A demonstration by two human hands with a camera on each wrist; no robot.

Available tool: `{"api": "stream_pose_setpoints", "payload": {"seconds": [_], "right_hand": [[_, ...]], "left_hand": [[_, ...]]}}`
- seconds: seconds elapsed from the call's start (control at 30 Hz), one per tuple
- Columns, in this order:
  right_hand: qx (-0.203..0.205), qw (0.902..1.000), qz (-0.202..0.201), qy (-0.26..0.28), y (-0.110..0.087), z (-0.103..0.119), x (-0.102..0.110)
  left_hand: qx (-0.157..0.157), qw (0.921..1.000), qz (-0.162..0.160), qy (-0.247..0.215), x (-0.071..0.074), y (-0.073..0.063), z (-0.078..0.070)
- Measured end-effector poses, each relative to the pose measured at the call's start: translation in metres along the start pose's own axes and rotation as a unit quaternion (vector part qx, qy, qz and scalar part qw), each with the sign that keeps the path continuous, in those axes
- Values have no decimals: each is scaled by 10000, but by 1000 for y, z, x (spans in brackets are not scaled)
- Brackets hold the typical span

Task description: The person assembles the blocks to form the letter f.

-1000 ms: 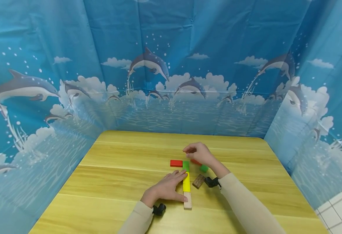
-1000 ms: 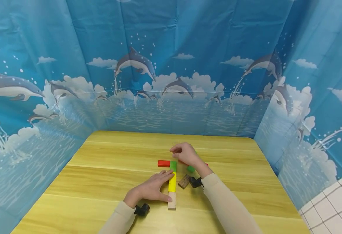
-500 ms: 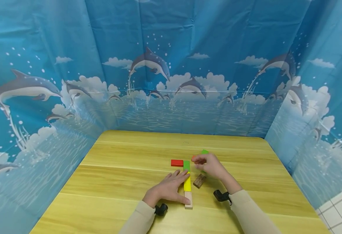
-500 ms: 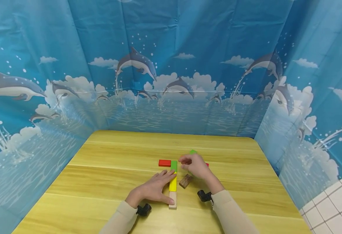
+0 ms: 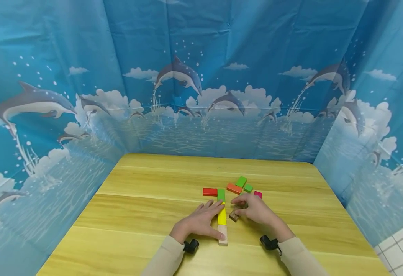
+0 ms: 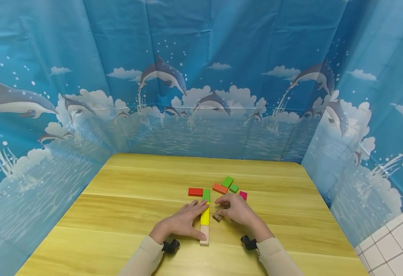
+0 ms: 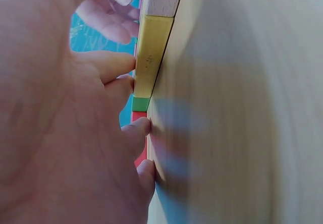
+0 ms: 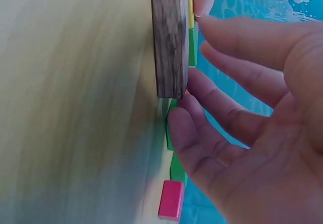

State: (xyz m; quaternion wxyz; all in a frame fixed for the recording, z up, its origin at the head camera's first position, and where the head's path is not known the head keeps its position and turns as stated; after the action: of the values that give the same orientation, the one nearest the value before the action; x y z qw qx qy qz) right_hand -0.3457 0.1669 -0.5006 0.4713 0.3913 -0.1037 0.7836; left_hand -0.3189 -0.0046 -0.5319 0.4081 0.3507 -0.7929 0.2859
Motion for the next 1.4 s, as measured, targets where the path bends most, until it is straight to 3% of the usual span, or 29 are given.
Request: {"api": "stream_pose_setpoints", "payload": {"seconds": [0.53, 1.17, 1.4], "right_hand": [[323, 9984, 461, 7, -14, -2, -5], [454, 9975, 369, -403, -6, 0, -3], [249, 9989, 241, -301, 3, 4, 2]], "left_hand": [[-102, 9998, 69, -153, -1, 2, -4], [-77, 9997, 56, -226, 1, 0, -2], [-8, 9998, 64, -211, 3, -2, -1]]}}
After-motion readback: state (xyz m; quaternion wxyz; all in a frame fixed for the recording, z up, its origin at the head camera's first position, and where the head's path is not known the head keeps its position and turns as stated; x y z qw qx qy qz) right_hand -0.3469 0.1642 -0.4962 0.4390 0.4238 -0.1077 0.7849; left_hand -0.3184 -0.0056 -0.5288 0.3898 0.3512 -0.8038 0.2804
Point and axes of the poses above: each hand's wrist, its own y-axis towards the middle knuckle, its own x-axis out of the back of the hand, z = x × y, the point moved 8 cm from there along y, towards the middle knuckle, and after that the axes turned 11 degrees about x, right-handed, at the moved point
